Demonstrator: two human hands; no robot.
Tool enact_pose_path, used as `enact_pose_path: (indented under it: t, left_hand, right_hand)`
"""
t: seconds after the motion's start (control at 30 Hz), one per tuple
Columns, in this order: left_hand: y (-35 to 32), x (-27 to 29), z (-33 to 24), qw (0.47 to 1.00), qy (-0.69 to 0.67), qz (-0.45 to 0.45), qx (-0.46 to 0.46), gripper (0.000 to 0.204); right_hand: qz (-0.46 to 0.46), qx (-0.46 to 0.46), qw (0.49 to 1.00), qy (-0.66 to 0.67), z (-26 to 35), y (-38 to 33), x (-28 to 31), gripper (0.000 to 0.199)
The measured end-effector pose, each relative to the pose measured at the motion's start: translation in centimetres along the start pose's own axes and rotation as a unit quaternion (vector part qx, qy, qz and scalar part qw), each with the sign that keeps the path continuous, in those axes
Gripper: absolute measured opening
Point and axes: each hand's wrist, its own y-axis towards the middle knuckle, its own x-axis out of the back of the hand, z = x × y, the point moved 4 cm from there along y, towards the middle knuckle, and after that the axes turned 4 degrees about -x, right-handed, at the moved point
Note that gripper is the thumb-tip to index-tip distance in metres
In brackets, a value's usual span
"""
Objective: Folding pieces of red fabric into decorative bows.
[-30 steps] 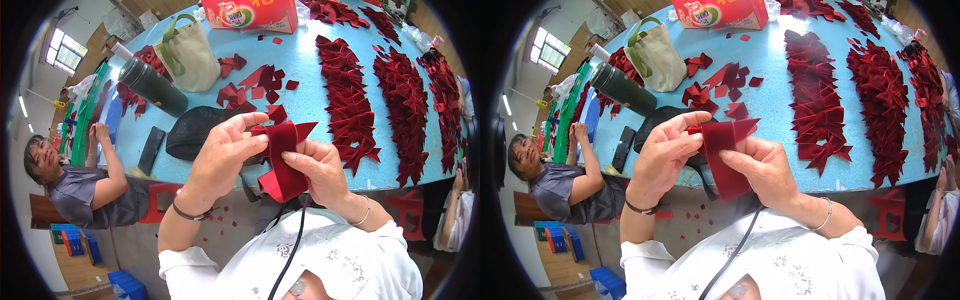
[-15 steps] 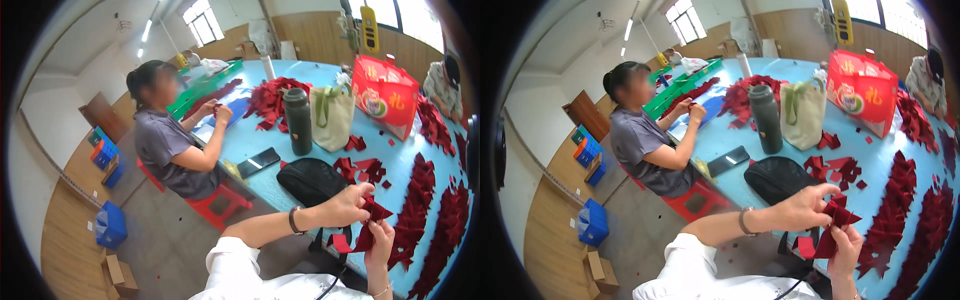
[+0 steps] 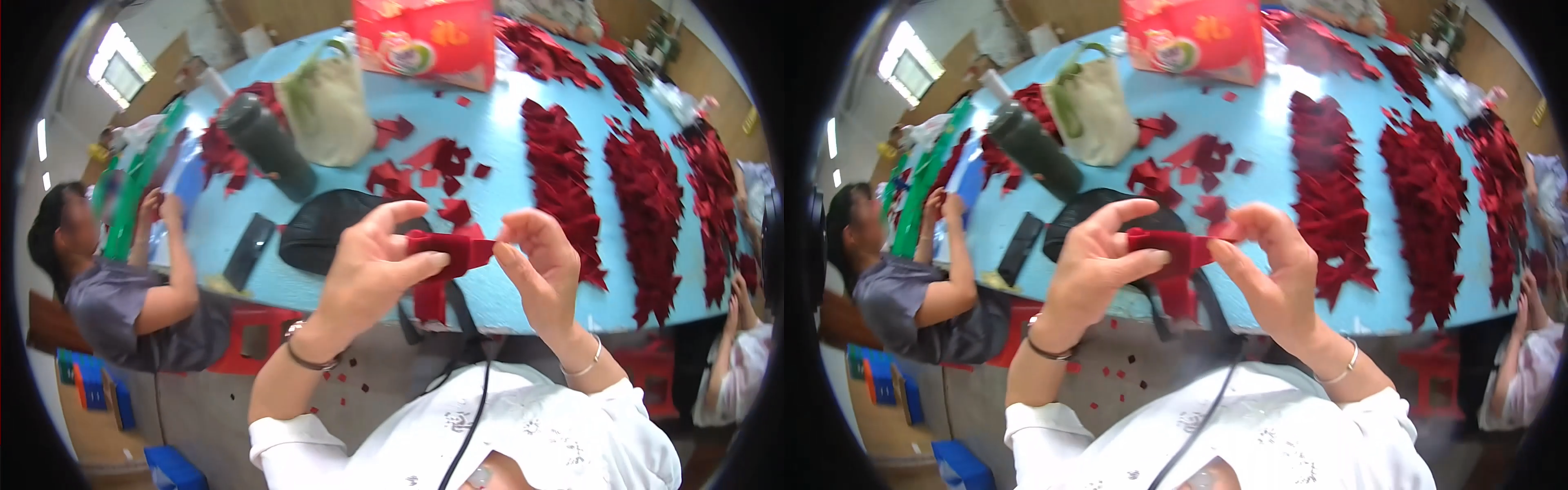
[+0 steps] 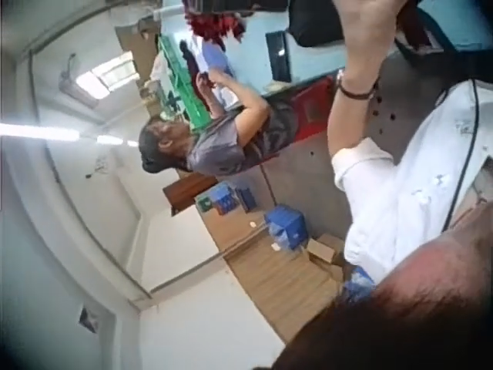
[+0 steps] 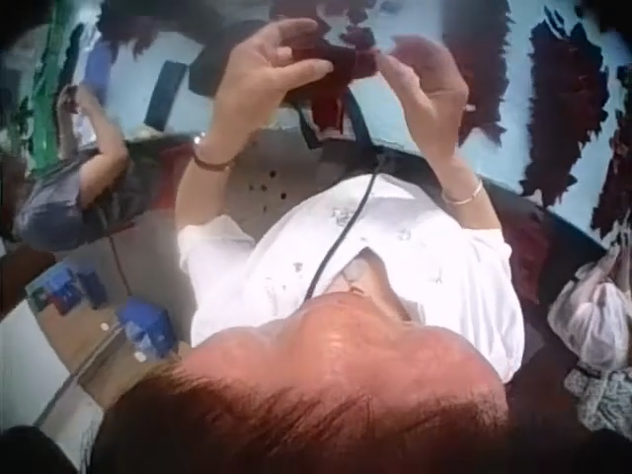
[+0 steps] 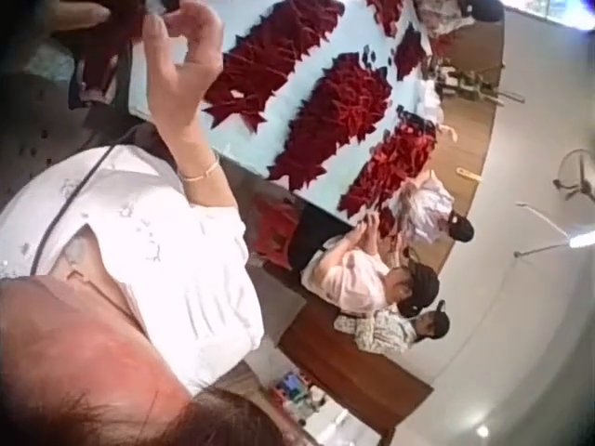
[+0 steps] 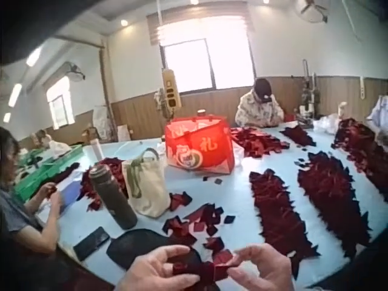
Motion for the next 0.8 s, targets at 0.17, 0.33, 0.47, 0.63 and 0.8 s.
enact_pose_path:
  t: [0.17, 0.33, 0.47, 0.63, 0.8]
  left_hand:
    - [0.7, -1.3, 1.1, 0.997, 0.003, 0.046, 0.056, 0.056]
    - [1.0, -2.2, 1.8, 0.99, -0.016, 0.105, 0.094, 0.061]
    - [1.0, -2.9, 1.8, 0.98, -0.068, 0.151, 0.11, 0.064]
    - [1.2, -3.2, 1.9, 0.984, -0.036, 0.156, 0.077, 0.063]
    - [1.5, -2.9, 1.7, 0.988, 0.038, 0.122, 0.083, 0.061]
  right_hand:
    - [0.075, 0.054, 0.995, -0.034, 0.1, -0.3, -0.5, 0.027]
    - [0.126, -0.071, 0.988, 0.055, -2.4, -0.6, 0.1, 0.019]
    - [0.101, -0.153, 0.972, 0.148, -3.9, -0.8, 0.6, 0.014]
    - [0.083, -0.207, 0.949, 0.222, -4.4, -0.8, 0.8, 0.012]
    - [0.066, -0.213, 0.942, 0.25, -4.7, -0.7, 0.8, 0.013]
